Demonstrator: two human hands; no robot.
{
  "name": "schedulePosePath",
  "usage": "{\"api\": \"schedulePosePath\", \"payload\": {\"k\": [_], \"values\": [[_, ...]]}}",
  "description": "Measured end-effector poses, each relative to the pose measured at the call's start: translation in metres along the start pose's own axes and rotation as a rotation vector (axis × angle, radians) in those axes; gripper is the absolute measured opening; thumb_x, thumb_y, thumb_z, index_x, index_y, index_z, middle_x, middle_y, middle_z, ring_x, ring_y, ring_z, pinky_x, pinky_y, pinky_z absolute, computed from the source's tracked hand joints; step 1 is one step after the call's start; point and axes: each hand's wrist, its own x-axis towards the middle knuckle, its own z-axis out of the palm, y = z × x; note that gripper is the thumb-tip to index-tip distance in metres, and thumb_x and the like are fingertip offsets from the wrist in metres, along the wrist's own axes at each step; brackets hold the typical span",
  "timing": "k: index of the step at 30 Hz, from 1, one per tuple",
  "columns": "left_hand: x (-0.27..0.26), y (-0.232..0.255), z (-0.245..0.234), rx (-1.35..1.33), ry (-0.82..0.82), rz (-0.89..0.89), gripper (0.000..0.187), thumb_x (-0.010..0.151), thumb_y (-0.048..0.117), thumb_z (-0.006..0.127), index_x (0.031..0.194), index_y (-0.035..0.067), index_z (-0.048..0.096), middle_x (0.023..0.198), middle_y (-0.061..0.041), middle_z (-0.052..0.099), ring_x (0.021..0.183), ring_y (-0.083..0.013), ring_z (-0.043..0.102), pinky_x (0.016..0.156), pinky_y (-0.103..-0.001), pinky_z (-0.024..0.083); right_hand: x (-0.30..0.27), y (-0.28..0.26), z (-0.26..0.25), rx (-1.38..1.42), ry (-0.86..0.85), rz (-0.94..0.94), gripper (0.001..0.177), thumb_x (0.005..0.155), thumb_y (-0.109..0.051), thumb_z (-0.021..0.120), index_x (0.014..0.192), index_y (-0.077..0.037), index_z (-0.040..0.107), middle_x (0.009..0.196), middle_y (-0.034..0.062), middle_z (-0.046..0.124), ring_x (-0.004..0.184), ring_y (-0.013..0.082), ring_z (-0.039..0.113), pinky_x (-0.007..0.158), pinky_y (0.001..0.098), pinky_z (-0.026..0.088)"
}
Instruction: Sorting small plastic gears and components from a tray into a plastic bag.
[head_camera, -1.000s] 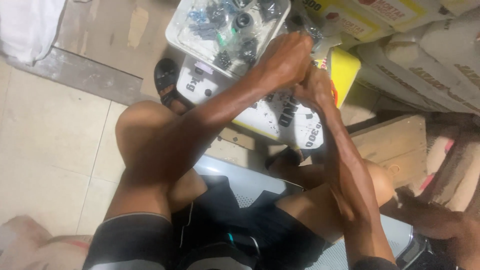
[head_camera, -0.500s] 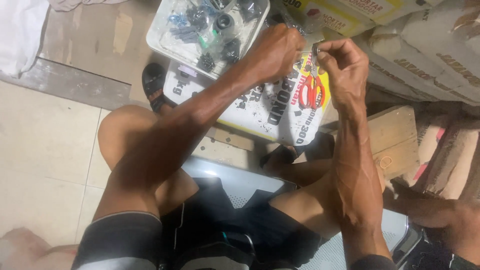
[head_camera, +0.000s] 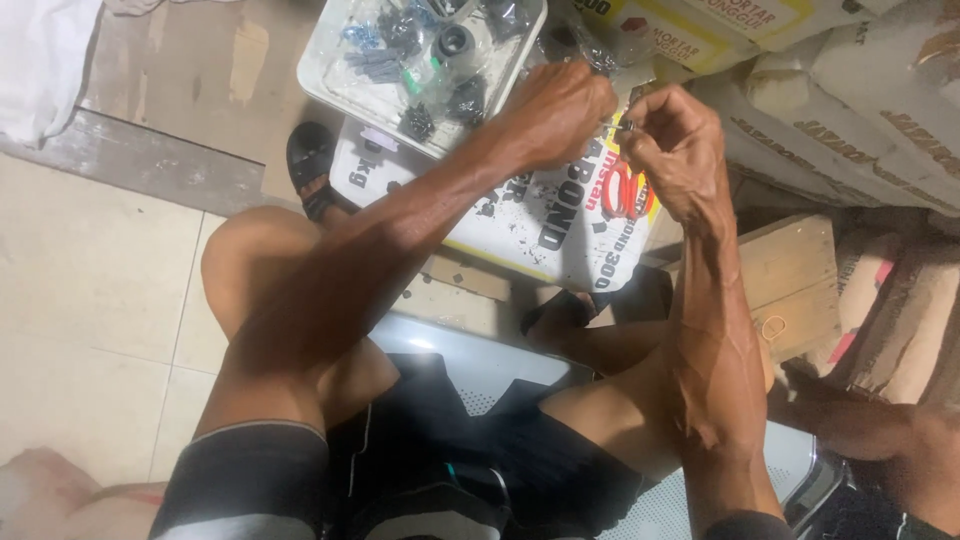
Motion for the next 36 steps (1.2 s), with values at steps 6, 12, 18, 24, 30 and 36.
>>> {"api": "schedulePosePath", "payload": {"k": [6,12,18,24,30,36], "values": [[-0.007,-0.007,0.012,0.108,0.016,0.059,0.031,0.094,-0.012,0.052,0.083,0.007,0.073,0.054,0.001,0.054,0.052,-0.0158,0.062,0.057,-0.037,0.062,0.004,-0.004,0.009,-0.154,-0.095,-0.033,0.011,0.107,0.0,0.065,0.103,-0.007,0.058,0.092,0.0021,0.058,0.063,0.0081,0.046,0.057,0.0211,0.042],[-0.008,0.013,-0.013,-0.063,0.331,0.023,0.009,0.096,0.001,0.062,0.102,0.002,0.068,0.1,-0.018,0.069,0.082,-0.0338,0.074,0.063,-0.04,0.066,0.005,0.031,0.013,-0.56,0.266,-0.295,0.008,0.104,0.0,0.067,0.101,-0.004,0.06,0.08,0.0028,0.054,0.063,0.0139,0.049,0.053,0.0287,0.046],[0.001,0.019,0.0,-0.465,0.338,-0.28,0.025,0.088,0.002,0.069,0.068,0.016,0.062,0.064,0.001,0.069,0.053,-0.0113,0.066,0.041,-0.028,0.056,0.005,0.015,0.025,-0.529,0.282,-0.316,0.01,0.1,0.002,0.067,0.1,-0.002,0.059,0.086,0.0074,0.06,0.069,0.0166,0.057,0.06,0.0294,0.056],[0.006,-0.019,0.048,-0.319,0.397,-0.241,0.026,0.072,-0.007,0.05,0.064,0.013,0.063,0.048,0.003,0.06,0.037,-0.0103,0.055,0.032,-0.026,0.047,0.0,0.017,0.025,-0.578,0.14,-0.132,0.016,0.092,0.008,0.07,0.095,-0.005,0.06,0.074,0.0021,0.059,0.061,0.0133,0.057,0.057,0.027,0.057],[-0.008,-0.018,0.066,-0.246,0.22,-0.463,0.028,0.094,-0.004,0.057,0.077,0.005,0.077,0.043,0.002,0.057,0.036,-0.0096,0.056,0.029,-0.024,0.041,-0.007,0.009,0.032,-0.574,0.027,0.069,0.005,0.093,-0.003,0.059,0.092,-0.008,0.059,0.073,0.0006,0.057,0.061,0.014,0.055,0.062,0.0304,0.058],[-0.026,-0.007,0.053,-0.184,-0.131,-0.696,0.029,0.095,0.003,0.072,0.067,0.008,0.07,0.069,-0.009,0.072,0.063,-0.0222,0.071,0.051,-0.035,0.056,-0.006,0.002,0.028,-0.636,0.05,0.218,0.008,0.091,0.004,0.067,0.096,-0.002,0.065,0.081,0.0092,0.07,0.068,0.0198,0.064,0.059,0.0351,0.057]]}}
